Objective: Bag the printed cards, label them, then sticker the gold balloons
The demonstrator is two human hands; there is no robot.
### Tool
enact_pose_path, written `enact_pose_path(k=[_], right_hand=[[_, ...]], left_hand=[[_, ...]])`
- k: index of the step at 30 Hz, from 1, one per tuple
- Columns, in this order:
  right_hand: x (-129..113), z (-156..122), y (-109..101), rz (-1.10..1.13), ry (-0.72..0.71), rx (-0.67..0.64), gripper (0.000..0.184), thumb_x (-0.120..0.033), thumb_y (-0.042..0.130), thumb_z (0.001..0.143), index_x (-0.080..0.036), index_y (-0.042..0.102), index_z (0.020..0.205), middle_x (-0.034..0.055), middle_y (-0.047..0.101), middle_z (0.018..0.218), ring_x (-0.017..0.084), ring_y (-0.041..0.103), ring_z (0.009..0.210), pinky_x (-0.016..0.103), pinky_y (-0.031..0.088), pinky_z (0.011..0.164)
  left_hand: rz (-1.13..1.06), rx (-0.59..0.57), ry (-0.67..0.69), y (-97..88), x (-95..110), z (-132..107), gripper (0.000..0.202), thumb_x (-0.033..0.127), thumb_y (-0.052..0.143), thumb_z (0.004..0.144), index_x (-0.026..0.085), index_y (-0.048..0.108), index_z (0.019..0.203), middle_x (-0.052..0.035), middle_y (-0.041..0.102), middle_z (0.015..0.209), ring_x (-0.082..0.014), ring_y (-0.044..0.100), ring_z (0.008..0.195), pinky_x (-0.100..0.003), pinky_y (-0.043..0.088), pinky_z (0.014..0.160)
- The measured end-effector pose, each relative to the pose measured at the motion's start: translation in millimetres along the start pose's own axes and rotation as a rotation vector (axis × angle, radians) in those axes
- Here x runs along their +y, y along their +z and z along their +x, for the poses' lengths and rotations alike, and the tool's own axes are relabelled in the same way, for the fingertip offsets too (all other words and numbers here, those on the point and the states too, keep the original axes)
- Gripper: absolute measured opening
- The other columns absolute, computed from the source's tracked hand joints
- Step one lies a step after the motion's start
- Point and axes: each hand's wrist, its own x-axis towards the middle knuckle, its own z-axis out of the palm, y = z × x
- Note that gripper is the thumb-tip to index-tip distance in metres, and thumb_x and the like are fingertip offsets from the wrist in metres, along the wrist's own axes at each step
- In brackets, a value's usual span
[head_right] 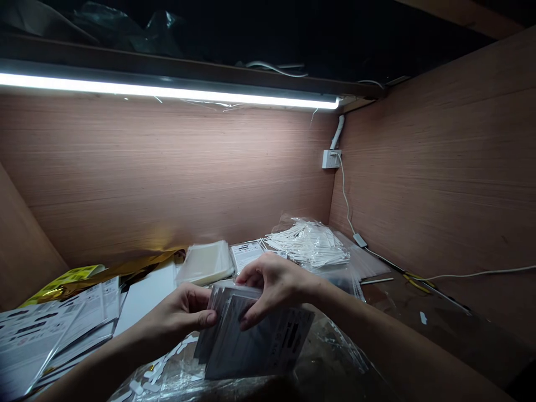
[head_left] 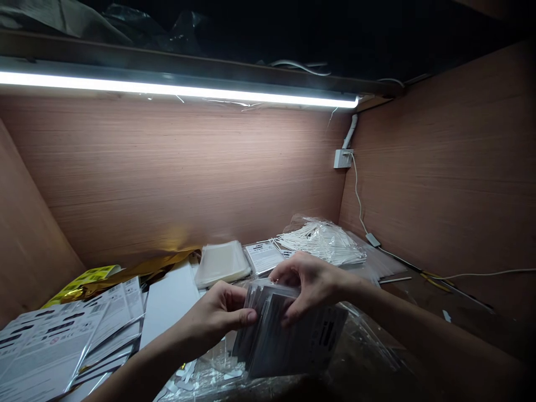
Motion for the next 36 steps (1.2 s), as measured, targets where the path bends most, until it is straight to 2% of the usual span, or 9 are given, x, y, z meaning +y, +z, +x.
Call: enact_pose_path(k=[3,5,7,12,18,21,24,29,36], right_hand=[[-4,1,3,-0.047,-0.010,0.105,0.070,-0.028,0.105,0.042,-0.018,0.071,0.102,-0.0057,0.067,0.073,0.012,0.060,0.065,0.018,0.045,0.053],[-8,3,6,-0.046,-0.002,0.092,0.069,-0.028,0.105,0.041,-0.019,0.069,0.099,-0.0054,0.068,0.076,0.013,0.061,0.066,0.020,0.048,0.054],[-12,6,8,-0.050,0.001,0.065,0.070,-0.027,0.106,0.039,-0.020,0.069,0.098,-0.0053,0.069,0.077,0.013,0.062,0.067,0.020,0.049,0.055],[-11,10,7,-0.017,-0.009,0.060,0.070,-0.026,0.105,0.039,-0.019,0.069,0.099,-0.0067,0.067,0.072,0.011,0.059,0.065,0.019,0.046,0.053],[-6,11,6,0.104,-0.056,0.046,0.073,-0.020,0.104,0.040,-0.018,0.069,0.103,-0.0054,0.070,0.076,0.013,0.062,0.068,0.019,0.048,0.057],[-6,11,7,0.111,-0.043,0.050,0.072,-0.018,0.104,0.040,-0.019,0.069,0.104,-0.0044,0.072,0.079,0.013,0.064,0.070,0.021,0.050,0.060],[-4,13,7,0.112,-0.045,0.057,0.076,-0.014,0.104,0.036,-0.019,0.069,0.104,-0.0040,0.073,0.081,0.015,0.066,0.073,0.021,0.051,0.061],[-4,13,7,0.173,-0.064,0.054,0.074,-0.016,0.104,0.040,-0.019,0.068,0.104,-0.0041,0.073,0.080,0.014,0.064,0.071,0.020,0.049,0.059],[-2,18,8,0.172,-0.077,0.045,0.080,-0.022,0.107,0.034,-0.018,0.069,0.105,-0.0022,0.073,0.082,0.016,0.065,0.073,0.022,0.051,0.061]], left_hand=[[0.008,0.131,0.018,4.6,-5,3,0.035,0.044,0.096,0.069,0.012,0.084,0.077,-0.0051,0.070,0.070,-0.0160,0.057,0.066,-0.028,0.043,0.066],[0.003,0.223,0.029,7.5,-6,4,0.038,0.043,0.101,0.060,0.011,0.082,0.069,-0.0033,0.067,0.062,-0.0122,0.050,0.058,-0.025,0.037,0.059],[-0.014,0.260,0.019,8.5,-5,4,0.037,0.038,0.104,0.053,0.011,0.082,0.066,-0.0041,0.069,0.061,-0.0125,0.052,0.057,-0.025,0.038,0.058],[-0.057,0.082,-0.069,4.2,7,0,0.043,0.028,0.105,0.052,0.012,0.086,0.087,-0.0089,0.078,0.075,-0.0228,0.071,0.075,-0.029,0.051,0.068],[-0.103,-0.003,-0.012,0.2,10,-1,0.044,0.025,0.104,0.056,0.011,0.086,0.094,-0.0106,0.079,0.081,-0.0216,0.072,0.077,-0.027,0.053,0.069],[-0.107,0.004,0.006,3.4,12,-2,0.045,0.022,0.104,0.054,0.010,0.085,0.093,-0.0103,0.078,0.080,-0.0220,0.071,0.077,-0.027,0.052,0.067],[-0.092,0.048,0.045,8.9,12,-4,0.032,0.017,0.101,0.061,0.011,0.083,0.086,-0.0076,0.075,0.077,-0.0188,0.067,0.073,-0.025,0.048,0.064],[-0.082,0.108,0.152,11.5,9,-3,0.031,0.021,0.099,0.065,0.011,0.083,0.090,-0.0083,0.075,0.084,-0.0216,0.067,0.080,-0.031,0.050,0.074],[-0.086,0.112,0.077,5.4,9,-7,0.035,0.016,0.100,0.062,0.012,0.079,0.090,-0.0064,0.075,0.082,-0.0205,0.070,0.079,-0.027,0.052,0.071]])
